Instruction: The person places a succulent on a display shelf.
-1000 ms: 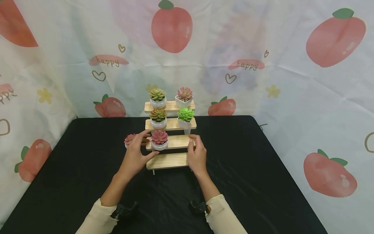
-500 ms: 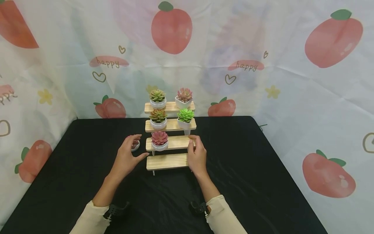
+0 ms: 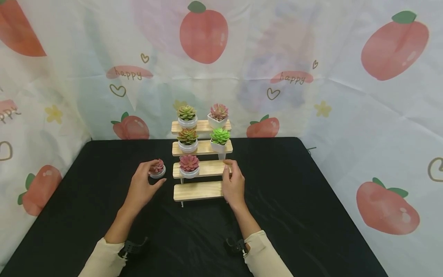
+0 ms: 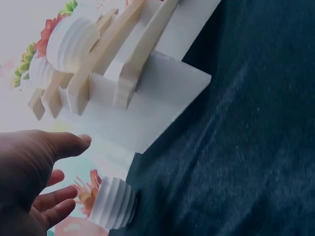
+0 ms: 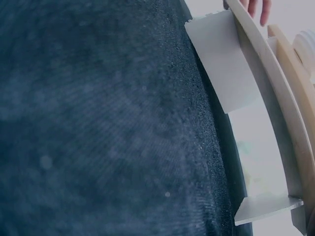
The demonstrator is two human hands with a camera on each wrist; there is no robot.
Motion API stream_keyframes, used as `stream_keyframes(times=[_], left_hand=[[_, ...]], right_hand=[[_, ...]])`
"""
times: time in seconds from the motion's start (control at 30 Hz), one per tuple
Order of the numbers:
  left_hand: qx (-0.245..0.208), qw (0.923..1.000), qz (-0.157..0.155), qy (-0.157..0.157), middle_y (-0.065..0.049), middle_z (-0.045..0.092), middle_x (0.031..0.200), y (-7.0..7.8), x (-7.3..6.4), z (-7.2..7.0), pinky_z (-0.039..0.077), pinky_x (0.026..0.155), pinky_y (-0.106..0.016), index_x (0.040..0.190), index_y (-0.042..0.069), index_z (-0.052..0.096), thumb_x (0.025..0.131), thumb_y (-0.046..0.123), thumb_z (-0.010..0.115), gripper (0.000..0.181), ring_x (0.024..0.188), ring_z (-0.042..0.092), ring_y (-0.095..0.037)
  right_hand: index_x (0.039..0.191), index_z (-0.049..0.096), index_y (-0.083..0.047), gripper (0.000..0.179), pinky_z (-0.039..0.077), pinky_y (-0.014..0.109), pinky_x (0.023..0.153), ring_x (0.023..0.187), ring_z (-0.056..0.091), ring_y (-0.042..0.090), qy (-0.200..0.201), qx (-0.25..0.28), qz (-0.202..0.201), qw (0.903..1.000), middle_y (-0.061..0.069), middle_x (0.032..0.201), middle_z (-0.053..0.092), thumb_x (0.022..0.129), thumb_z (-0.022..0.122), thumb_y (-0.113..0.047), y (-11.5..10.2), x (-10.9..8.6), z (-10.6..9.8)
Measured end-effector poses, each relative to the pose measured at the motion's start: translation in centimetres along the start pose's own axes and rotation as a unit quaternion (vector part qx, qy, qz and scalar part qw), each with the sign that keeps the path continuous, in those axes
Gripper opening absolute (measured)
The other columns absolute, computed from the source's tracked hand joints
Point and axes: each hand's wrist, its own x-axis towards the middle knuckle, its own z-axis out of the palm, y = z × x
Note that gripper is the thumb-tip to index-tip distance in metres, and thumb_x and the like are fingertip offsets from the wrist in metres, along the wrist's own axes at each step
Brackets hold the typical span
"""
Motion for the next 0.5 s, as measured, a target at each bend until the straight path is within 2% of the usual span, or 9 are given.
stream_keyframes(times=[0.23, 0.5], left_hand=[[0.006, 0.9997, -0.025, 0.003, -0.024, 0.053, 0.125, -1.2, -0.1, 0.1, 0.049, 0.089, -0.056, 0.136, -0.001, 0.059, 0.079, -0.002, 0.089, 0.065, 0.111, 0.057, -0.040], [0.009, 0.9989, -0.041, 0.020, -0.026, 0.048, 0.127, -2.3, 0.0, 0.4, 0.047, 0.092, -0.058, 0.134, -0.002, 0.059, 0.078, -0.002, 0.089, 0.063, 0.114, 0.052, -0.042]], right_hand=[[0.124, 0.065, -0.010, 0.024, 0.041, 0.033, 0.050, 0.050, 0.044, 0.014, -0.002, -0.004, 0.002, 1.0000, 0.005, 0.094, 0.064, 0.110, 0.048, -0.018, -0.1, -0.2, 0.0], [0.125, 0.064, -0.011, 0.023, 0.042, 0.034, 0.052, 0.054, 0.047, 0.017, -0.009, -0.005, 0.011, 0.9999, 0.004, 0.109, 0.067, 0.110, 0.047, -0.018, 0.1, -0.1, 0.0]])
